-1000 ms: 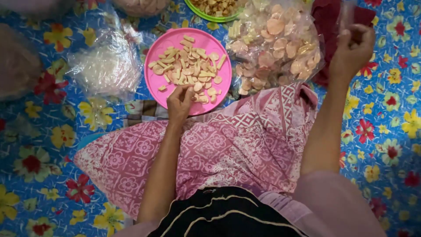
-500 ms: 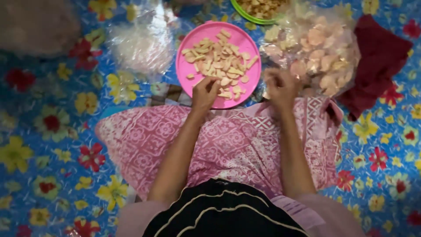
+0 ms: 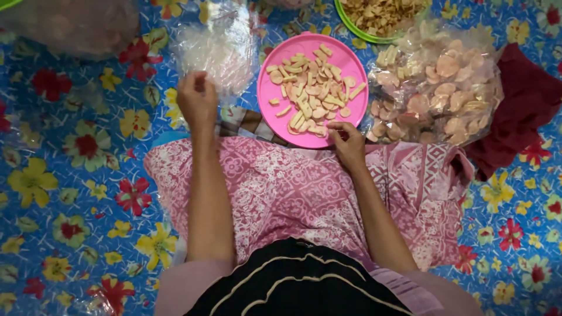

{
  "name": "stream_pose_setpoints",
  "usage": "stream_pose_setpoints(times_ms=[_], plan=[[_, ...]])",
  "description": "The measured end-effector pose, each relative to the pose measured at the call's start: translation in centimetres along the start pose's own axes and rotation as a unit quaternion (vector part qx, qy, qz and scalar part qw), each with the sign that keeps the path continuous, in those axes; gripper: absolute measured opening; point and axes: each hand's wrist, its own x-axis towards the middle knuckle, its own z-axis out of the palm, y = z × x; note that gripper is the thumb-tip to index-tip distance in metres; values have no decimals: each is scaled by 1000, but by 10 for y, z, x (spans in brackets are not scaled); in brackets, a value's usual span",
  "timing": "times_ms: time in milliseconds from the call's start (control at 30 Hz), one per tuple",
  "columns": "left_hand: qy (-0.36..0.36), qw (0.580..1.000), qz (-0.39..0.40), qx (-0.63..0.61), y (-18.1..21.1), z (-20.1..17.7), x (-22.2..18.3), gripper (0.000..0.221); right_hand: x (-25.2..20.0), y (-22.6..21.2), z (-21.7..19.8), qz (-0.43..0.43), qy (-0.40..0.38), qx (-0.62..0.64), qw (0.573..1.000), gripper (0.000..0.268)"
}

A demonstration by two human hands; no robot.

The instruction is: Bagging small food items from a plate into a plastic bag

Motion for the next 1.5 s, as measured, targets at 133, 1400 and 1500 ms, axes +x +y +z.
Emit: stream_pose_setpoints(times_ms=[133,1400,1500], plan=[[-3,1000,-6,27,-21,6,14,22,4,6,4,11,-4,-7,1000,15],[-79,950,44,300,-18,39,48,49,5,-29,4,24,-46,-50,997,11],[-50,957,85,272,-30,40,54,35,5,-34,5,26,-44,-48,998,11]])
